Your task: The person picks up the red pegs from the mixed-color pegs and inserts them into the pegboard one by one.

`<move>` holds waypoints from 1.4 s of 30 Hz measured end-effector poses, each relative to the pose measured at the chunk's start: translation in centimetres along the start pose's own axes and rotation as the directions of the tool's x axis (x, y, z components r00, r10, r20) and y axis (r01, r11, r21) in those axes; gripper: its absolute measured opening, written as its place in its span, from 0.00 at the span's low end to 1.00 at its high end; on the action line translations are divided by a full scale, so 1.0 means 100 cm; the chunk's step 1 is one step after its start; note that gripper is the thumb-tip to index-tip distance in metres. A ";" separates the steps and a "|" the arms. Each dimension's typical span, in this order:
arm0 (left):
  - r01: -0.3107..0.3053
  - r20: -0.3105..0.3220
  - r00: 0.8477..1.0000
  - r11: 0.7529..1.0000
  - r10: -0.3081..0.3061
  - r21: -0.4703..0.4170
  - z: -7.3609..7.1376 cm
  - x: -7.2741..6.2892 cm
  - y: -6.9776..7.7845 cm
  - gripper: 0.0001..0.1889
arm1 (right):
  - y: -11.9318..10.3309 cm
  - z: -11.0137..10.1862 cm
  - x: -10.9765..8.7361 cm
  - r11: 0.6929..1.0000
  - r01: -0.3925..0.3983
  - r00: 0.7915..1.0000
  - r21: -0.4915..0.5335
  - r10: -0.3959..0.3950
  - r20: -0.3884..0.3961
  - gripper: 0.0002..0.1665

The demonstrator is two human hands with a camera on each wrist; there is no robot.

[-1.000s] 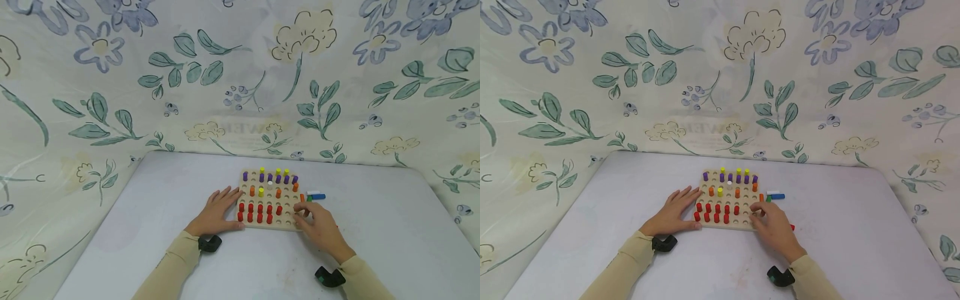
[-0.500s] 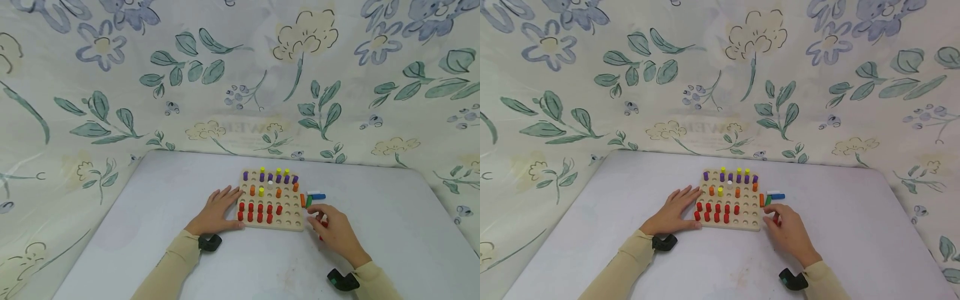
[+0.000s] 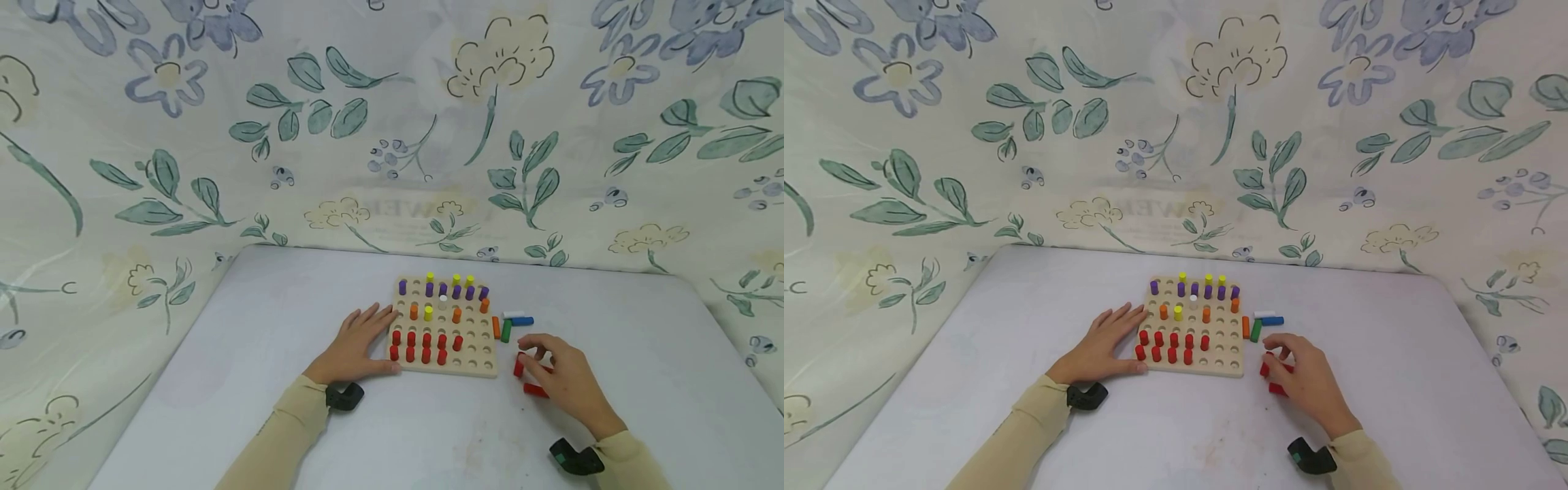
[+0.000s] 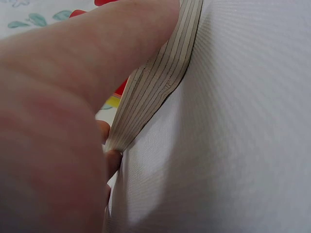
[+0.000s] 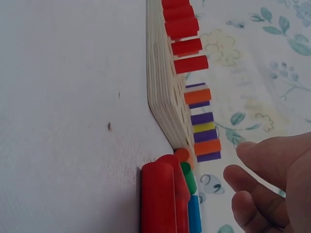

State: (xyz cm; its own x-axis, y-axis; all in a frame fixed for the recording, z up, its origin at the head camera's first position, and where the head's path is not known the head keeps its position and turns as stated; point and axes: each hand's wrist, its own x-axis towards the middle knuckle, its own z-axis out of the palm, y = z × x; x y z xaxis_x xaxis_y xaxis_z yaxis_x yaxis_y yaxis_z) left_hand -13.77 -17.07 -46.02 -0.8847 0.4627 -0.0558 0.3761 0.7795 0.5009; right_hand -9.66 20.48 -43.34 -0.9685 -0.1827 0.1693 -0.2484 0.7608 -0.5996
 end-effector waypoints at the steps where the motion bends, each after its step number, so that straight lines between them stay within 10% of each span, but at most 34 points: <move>1: 0.001 0.000 1.000 1.000 -0.001 0.001 0.000 0.000 0.000 0.53 | 0.001 0.000 0.000 1.000 -0.003 1.000 0.001 0.003 0.004 0.14; 42: -0.005 0.002 1.000 1.000 0.005 -0.005 -0.001 -0.001 0.001 0.53 | 0.051 0.001 -0.003 0.997 -0.069 0.990 0.025 0.065 0.127 0.20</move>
State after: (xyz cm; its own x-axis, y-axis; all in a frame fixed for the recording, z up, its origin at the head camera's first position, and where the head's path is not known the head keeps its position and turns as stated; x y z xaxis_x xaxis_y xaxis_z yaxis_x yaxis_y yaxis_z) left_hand -13.68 -17.06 -45.90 -0.8823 0.4673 -0.0553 0.3789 0.7753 0.5053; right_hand -10.62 24.33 -46.49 -0.9772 -0.2105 0.0289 -0.1815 0.7561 -0.6288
